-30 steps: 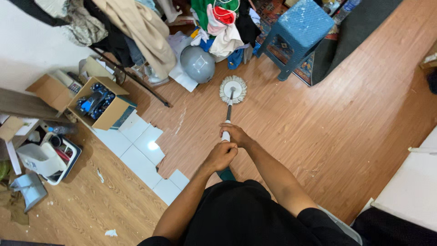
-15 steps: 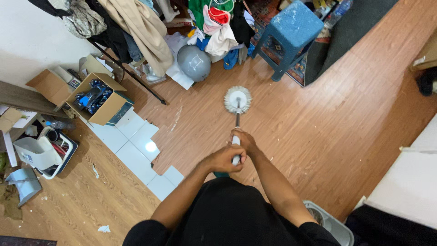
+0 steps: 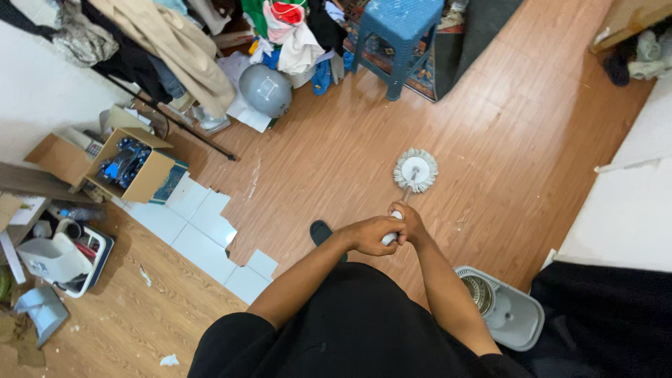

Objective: The person mops a wooden floor by hand using a spin mop and a bucket. They move the mop head across the floor surface and periodically return it to the bucket.

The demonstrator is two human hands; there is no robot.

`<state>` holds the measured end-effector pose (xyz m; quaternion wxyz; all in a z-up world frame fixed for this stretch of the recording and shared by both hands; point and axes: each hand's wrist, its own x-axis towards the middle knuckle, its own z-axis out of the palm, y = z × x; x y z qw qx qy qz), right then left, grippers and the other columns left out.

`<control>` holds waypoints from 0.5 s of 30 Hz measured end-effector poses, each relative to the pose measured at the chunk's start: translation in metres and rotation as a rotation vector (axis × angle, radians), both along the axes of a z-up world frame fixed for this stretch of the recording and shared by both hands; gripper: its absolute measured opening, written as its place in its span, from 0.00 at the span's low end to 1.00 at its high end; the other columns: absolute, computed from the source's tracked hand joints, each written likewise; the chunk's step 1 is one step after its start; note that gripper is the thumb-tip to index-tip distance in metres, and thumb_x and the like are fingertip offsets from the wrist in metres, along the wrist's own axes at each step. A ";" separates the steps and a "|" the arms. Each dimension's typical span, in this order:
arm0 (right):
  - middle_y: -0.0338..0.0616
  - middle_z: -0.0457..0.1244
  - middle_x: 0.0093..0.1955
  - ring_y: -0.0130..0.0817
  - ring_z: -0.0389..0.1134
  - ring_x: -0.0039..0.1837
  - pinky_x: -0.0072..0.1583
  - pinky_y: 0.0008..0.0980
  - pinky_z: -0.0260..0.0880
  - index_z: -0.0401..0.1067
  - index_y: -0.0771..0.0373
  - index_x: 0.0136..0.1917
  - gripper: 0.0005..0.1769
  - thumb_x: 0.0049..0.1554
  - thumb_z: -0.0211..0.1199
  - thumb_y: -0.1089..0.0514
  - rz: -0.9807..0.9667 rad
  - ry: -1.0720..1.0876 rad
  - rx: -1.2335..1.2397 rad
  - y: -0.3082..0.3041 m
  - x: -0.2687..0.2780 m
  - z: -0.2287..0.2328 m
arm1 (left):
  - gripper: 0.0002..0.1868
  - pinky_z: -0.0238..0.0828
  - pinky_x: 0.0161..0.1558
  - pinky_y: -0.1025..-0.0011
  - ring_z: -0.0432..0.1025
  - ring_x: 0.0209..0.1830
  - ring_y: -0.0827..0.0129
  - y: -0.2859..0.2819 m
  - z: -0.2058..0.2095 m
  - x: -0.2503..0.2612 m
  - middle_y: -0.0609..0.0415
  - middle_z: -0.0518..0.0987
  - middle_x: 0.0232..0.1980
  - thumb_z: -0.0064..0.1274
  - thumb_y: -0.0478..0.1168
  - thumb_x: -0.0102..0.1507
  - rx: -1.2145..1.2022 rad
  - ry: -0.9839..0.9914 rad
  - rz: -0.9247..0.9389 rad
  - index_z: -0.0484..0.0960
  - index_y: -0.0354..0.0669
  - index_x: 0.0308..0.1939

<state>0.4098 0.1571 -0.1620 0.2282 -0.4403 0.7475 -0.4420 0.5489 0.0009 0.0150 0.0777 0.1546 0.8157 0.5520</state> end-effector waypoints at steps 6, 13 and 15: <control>0.48 0.63 0.43 0.51 0.68 0.48 0.49 0.41 0.67 0.67 0.59 0.43 0.19 0.41 0.69 0.51 -0.160 0.043 0.068 0.079 0.019 -0.007 | 0.09 0.73 0.45 0.63 0.76 0.41 0.61 0.057 -0.012 -0.004 0.51 0.80 0.40 0.53 0.35 0.56 0.022 -0.032 -0.153 0.77 0.41 0.41; 0.47 0.64 0.44 0.49 0.69 0.50 0.49 0.40 0.68 0.69 0.59 0.42 0.19 0.37 0.70 0.54 -0.275 0.039 0.154 0.137 0.036 0.002 | 0.10 0.74 0.45 0.63 0.78 0.41 0.62 0.104 -0.025 -0.011 0.52 0.82 0.40 0.54 0.36 0.56 0.023 -0.043 -0.277 0.78 0.44 0.42; 0.46 0.64 0.43 0.48 0.69 0.48 0.49 0.40 0.68 0.69 0.59 0.42 0.19 0.38 0.71 0.53 -0.287 -0.015 0.085 0.149 0.043 0.009 | 0.11 0.74 0.44 0.63 0.78 0.41 0.62 0.111 -0.022 -0.013 0.52 0.82 0.40 0.54 0.36 0.56 0.031 -0.028 -0.308 0.78 0.44 0.42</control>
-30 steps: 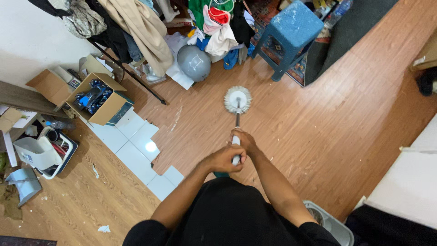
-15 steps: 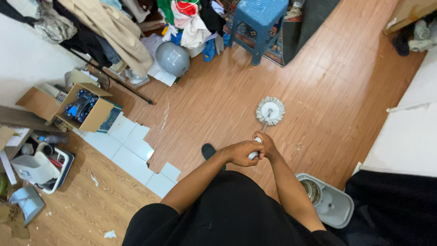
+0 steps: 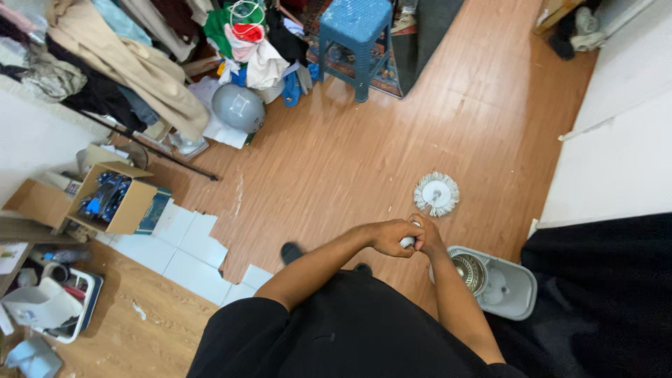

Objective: The person mops a wooden floor by hand using a spin mop and a bucket. They move the mop head across the floor surface and periodically return it to the bucket.

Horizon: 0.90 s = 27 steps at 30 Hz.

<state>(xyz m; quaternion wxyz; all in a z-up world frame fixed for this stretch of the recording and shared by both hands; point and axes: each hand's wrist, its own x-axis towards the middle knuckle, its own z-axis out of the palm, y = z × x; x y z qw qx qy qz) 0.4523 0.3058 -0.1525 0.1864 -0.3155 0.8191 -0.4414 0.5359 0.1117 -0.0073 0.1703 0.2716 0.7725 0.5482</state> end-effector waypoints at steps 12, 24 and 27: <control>0.45 0.66 0.42 0.46 0.68 0.50 0.53 0.41 0.67 0.72 0.61 0.41 0.08 0.46 0.67 0.63 0.169 0.055 -0.020 -0.089 0.044 0.007 | 0.09 0.66 0.39 0.68 0.65 0.32 0.68 -0.074 -0.009 0.066 0.52 0.69 0.31 0.48 0.33 0.65 0.354 0.100 0.308 0.68 0.35 0.30; 0.49 0.62 0.45 0.46 0.65 0.51 0.55 0.39 0.65 0.66 0.60 0.45 0.19 0.41 0.70 0.59 0.243 0.000 -0.110 -0.292 0.147 -0.003 | 0.07 0.68 0.32 0.58 0.73 0.28 0.52 -0.255 0.018 0.184 0.45 0.76 0.27 0.52 0.40 0.57 -0.058 0.097 0.466 0.76 0.41 0.28; 0.48 0.61 0.46 0.46 0.65 0.53 0.58 0.41 0.63 0.67 0.60 0.46 0.17 0.46 0.68 0.57 0.275 0.044 -0.194 -0.340 0.167 -0.003 | 0.08 0.69 0.32 0.56 0.74 0.29 0.50 -0.294 0.018 0.214 0.45 0.77 0.28 0.53 0.42 0.59 -0.110 0.086 0.589 0.77 0.42 0.29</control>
